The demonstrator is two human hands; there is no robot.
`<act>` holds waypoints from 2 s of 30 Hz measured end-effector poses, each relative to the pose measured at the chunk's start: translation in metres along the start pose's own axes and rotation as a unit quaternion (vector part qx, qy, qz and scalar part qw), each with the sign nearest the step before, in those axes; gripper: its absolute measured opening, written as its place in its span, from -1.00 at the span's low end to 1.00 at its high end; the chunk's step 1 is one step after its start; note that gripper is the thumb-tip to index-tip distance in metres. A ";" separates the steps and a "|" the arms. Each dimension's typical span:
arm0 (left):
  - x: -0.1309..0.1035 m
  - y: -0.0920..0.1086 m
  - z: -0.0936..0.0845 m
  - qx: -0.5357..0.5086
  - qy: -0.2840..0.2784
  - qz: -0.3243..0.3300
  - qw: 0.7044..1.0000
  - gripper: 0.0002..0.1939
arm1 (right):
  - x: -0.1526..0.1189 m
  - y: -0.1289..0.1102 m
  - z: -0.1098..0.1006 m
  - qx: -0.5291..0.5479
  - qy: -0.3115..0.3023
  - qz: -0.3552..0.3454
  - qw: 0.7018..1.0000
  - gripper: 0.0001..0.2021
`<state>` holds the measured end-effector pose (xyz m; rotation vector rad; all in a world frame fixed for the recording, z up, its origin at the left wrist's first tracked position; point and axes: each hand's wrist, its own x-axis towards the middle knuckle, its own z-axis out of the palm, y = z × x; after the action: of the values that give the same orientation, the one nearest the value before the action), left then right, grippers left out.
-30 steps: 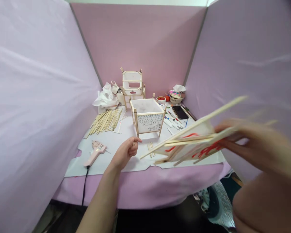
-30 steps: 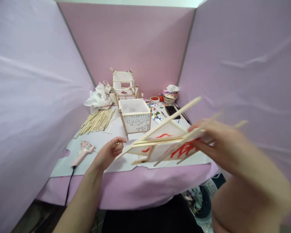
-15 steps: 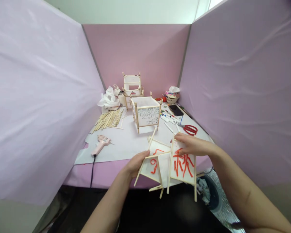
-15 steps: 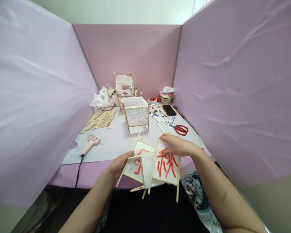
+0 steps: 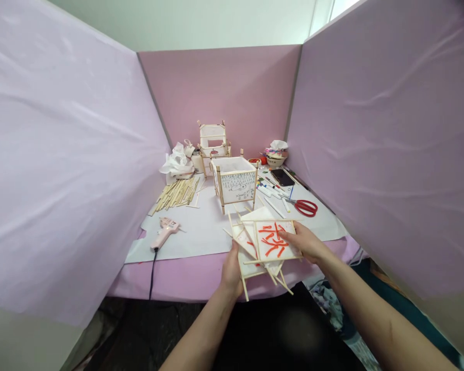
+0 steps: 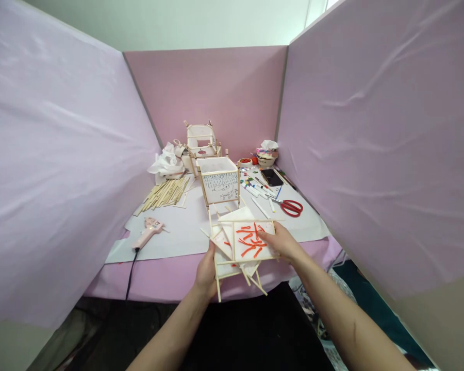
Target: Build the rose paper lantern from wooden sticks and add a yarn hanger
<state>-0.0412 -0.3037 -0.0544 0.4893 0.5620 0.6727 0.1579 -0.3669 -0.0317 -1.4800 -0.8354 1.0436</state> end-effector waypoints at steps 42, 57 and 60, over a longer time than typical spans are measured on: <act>-0.065 0.120 -0.029 0.497 0.019 0.199 0.844 -0.51 | -0.017 -0.043 0.112 0.082 -0.094 -0.153 0.980 -0.72; -0.040 0.123 -0.081 0.624 0.054 0.242 0.741 -0.55 | 0.019 0.009 0.142 -0.031 -0.199 -0.174 0.964 -0.67; -0.036 0.119 -0.086 0.606 0.065 0.247 0.753 -0.56 | 0.018 0.010 0.141 -0.020 -0.191 -0.177 0.965 -0.68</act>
<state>-0.1704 -0.2270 -0.0379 1.8881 0.9946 0.7804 0.0329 -0.2999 -0.0486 -1.1179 -1.3469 1.0546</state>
